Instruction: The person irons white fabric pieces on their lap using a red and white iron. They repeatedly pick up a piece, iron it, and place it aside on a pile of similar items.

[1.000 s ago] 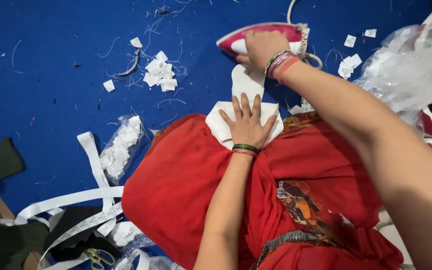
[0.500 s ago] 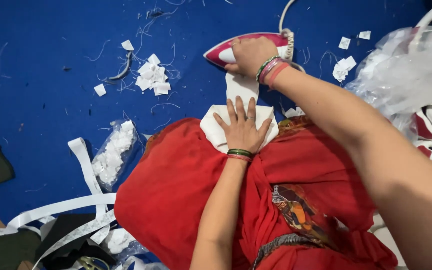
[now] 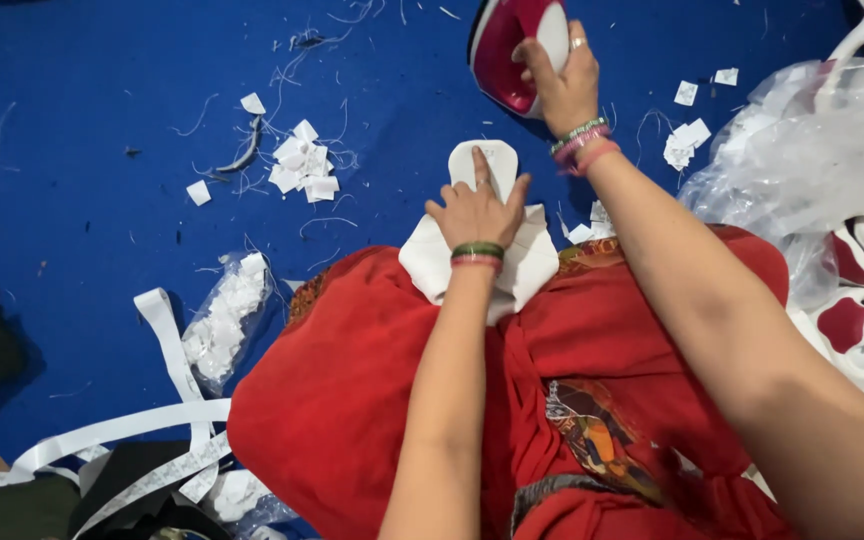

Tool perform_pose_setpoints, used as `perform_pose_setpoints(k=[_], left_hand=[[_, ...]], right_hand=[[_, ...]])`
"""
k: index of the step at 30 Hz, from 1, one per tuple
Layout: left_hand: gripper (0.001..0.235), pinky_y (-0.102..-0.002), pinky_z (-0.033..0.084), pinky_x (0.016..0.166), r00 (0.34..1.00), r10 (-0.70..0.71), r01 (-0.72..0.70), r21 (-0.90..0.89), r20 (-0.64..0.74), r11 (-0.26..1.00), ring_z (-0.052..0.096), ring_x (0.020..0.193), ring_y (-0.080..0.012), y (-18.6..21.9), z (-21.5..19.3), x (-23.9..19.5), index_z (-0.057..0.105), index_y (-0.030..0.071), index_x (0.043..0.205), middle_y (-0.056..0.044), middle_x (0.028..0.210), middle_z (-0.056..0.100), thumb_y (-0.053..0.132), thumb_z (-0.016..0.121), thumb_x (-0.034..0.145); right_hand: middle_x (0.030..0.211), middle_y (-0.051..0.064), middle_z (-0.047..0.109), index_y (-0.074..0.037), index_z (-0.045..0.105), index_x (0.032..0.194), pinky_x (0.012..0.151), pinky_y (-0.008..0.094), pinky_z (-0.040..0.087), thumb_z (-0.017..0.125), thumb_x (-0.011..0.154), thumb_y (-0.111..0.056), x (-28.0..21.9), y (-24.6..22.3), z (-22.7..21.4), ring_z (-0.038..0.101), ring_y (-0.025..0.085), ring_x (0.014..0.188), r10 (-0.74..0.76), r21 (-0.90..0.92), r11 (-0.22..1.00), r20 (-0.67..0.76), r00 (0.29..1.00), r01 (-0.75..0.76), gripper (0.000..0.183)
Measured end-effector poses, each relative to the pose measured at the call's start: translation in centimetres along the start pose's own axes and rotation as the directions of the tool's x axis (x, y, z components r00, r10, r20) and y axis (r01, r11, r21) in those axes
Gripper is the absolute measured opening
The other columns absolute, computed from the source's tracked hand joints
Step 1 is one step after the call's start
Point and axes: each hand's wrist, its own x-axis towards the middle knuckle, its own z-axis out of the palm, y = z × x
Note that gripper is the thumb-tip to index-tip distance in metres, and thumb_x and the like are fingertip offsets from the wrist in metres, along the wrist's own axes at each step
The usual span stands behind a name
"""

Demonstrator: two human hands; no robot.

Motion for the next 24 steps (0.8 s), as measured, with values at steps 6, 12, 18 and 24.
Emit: perform_pose_setpoints(k=[6, 12, 18, 24], left_hand=[[0.092, -0.056, 0.036, 0.095, 0.992, -0.039, 0.035, 0.037, 0.121, 0.999, 0.062, 0.105, -0.0339, 0.2, 0.9, 1.2, 0.041, 0.013, 0.157, -0.022, 0.111, 0.071, 0.076, 0.036, 0.092], [0.098, -0.079, 0.016, 0.107, 0.956, 0.102, -0.131, 0.09, 0.273, 0.987, 0.053, 0.128, -0.0406, 0.9, -4.6, -3.1, 0.054, 0.009, 0.142, -0.022, 0.13, 0.062, 0.082, 0.055, 0.077], [0.058, -0.064, 0.046, 0.088, 0.799, 0.345, -0.41, 0.027, 0.492, 0.912, 0.068, 0.102, -0.0388, -5.4, -13.8, 1.8, 0.073, 0.02, 0.116, -0.014, 0.109, 0.073, 0.06, 0.069, 0.074], [0.018, -0.045, 0.057, 0.073, 0.814, 0.581, -0.456, 0.63, 0.009, 0.628, 0.07, 0.079, -0.034, -13.4, -30.2, 10.9, 0.075, 0.001, 0.097, -0.023, 0.09, 0.072, 0.015, 0.064, 0.098]], right_hand=[[0.106, 0.016, 0.077, 0.001, 0.062, 0.127, 0.083, 0.038, 0.059, 0.072, 0.102, -0.049, -4.0, 1.1, -3.6, 0.077, 0.026, 0.098, 0.059, -0.221, 0.975, 0.096, 0.994, -0.037, 0.057], [0.108, 0.019, 0.076, 0.0, 0.061, 0.125, 0.085, 0.038, 0.059, 0.076, 0.097, -0.048, -3.7, 0.0, -3.7, 0.076, 0.03, 0.099, 0.158, -0.316, 0.941, 0.092, 0.983, -0.121, 0.058], [0.113, 0.021, 0.073, 0.005, 0.065, 0.124, 0.085, 0.039, 0.058, 0.084, 0.088, -0.025, -7.5, -1.3, -7.3, 0.073, 0.031, 0.1, -0.014, -0.339, 0.941, -0.008, 1.0, 0.011, 0.05], [0.104, 0.009, 0.074, 0.002, 0.07, 0.113, 0.084, 0.03, 0.06, 0.073, 0.099, -0.01, -15.4, -7.8, -14.6, 0.072, 0.014, 0.093, 0.336, 0.102, 0.942, -0.283, 0.898, -0.32, 0.018]])
